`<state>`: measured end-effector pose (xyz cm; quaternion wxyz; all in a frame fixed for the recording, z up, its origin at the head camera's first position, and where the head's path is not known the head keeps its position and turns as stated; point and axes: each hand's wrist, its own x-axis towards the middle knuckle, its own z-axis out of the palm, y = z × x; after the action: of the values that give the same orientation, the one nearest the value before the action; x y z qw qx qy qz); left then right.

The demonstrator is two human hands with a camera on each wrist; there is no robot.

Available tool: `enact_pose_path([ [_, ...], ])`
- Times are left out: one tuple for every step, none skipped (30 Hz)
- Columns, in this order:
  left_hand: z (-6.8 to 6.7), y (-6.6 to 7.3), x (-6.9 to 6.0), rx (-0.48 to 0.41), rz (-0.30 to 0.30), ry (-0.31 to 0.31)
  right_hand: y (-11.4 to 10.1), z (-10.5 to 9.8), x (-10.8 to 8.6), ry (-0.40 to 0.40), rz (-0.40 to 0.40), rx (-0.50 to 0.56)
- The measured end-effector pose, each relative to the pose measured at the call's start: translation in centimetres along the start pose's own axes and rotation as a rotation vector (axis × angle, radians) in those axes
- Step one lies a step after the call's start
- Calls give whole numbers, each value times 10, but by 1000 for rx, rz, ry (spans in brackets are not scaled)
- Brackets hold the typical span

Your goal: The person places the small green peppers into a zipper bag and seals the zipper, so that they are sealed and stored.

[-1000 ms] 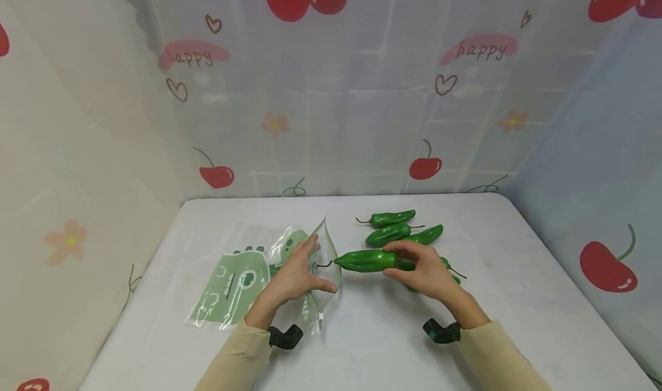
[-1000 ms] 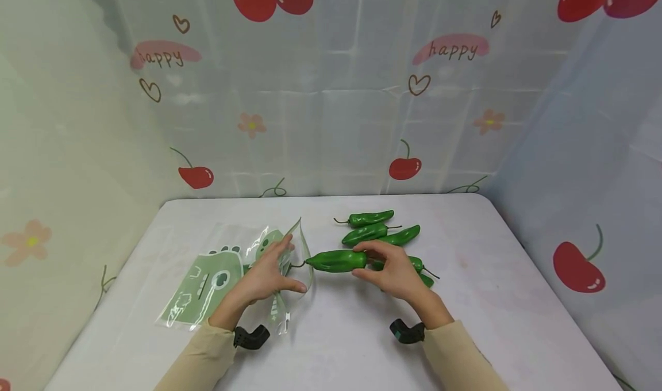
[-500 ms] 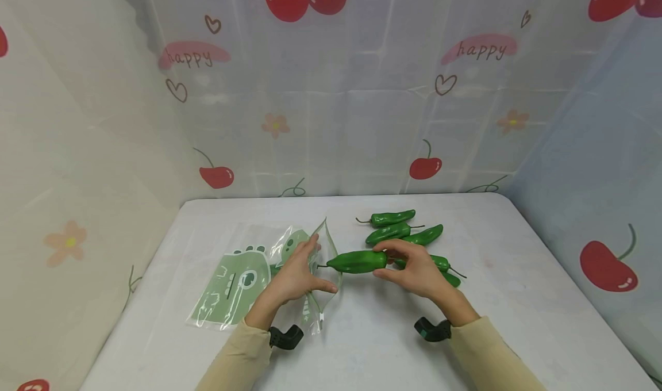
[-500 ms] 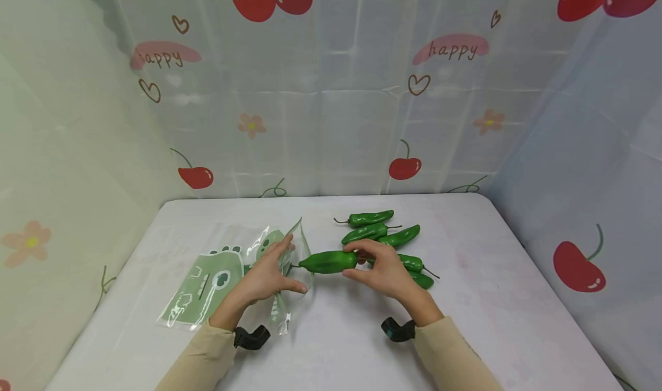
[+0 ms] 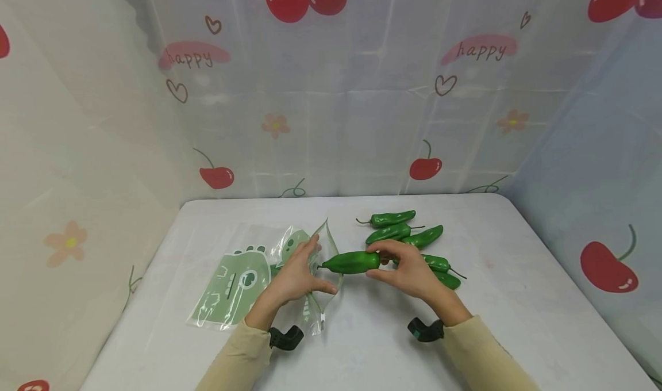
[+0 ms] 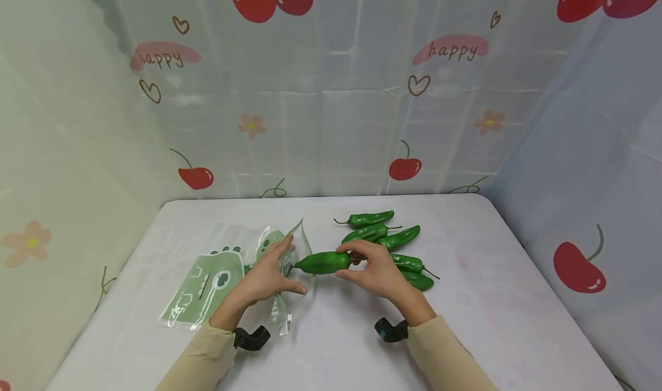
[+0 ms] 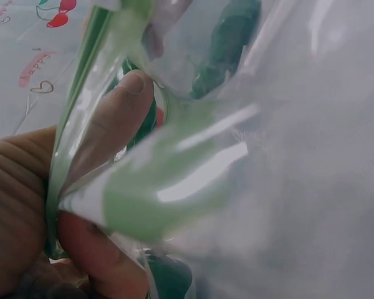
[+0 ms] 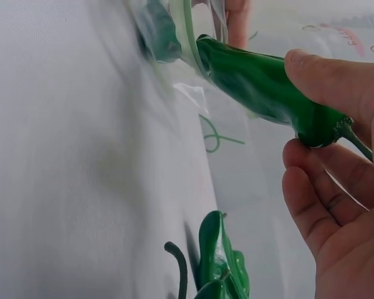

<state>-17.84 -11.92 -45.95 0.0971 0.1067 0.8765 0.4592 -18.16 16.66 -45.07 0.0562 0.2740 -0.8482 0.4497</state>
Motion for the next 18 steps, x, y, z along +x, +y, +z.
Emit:
enact_pose_path([
  [0, 0, 0, 0, 1, -1, 0, 1, 0, 1, -7, -10],
  [0, -1, 0, 0, 3, -2, -1, 2, 1, 2, -14, -16],
  [0, -1, 0, -2, 4, -2, -1, 2, 1, 3, -18, -21],
  [0, -1, 0, -1, 7, -3, -2, 3, 2, 4, -21, -27],
  [1, -2, 0, -1, 10, -4, -3, 4, 2, 6, -23, -33],
  [0, -1, 0, -2, 11, -4, -4, 4, 3, 7, -25, -39],
  [0, -2, 0, -2, 11, -4, -5, 5, 3, 6, -25, -42],
  [0, -2, 0, -2, 13, -4, -5, 6, 4, 5, -20, -40],
  [0, -1, 0, -4, 13, -5, -6, 7, 4, 2, -13, -40],
  [0, -1, -1, -5, 13, -6, -6, 7, 5, 0, -8, -38],
  [0, -1, -1, -4, 14, -6, -6, 8, 5, -2, -6, -35],
  [0, -1, -1, -4, 15, -7, -6, 9, 6, -4, -2, -32],
  [-1, -1, -1, -5, 15, -7, -6, 10, 6, -7, 2, -27],
  [-1, -1, -1, -4, 16, -8, -6, 11, 7, -9, 3, -26],
  [-1, 0, -1, -3, 17, -8, -6, 12, 7, -11, 0, -26],
  [-1, 0, -1, -2, 17, -9, -6, 13, 8, -11, -6, -26],
  [-1, 0, -1, -1, 17, -8, -5, 14, 8, -12, -13, -27],
  [-1, 0, -1, -1, 16, -8, -5, 15, 9, -13, -17, -27],
])
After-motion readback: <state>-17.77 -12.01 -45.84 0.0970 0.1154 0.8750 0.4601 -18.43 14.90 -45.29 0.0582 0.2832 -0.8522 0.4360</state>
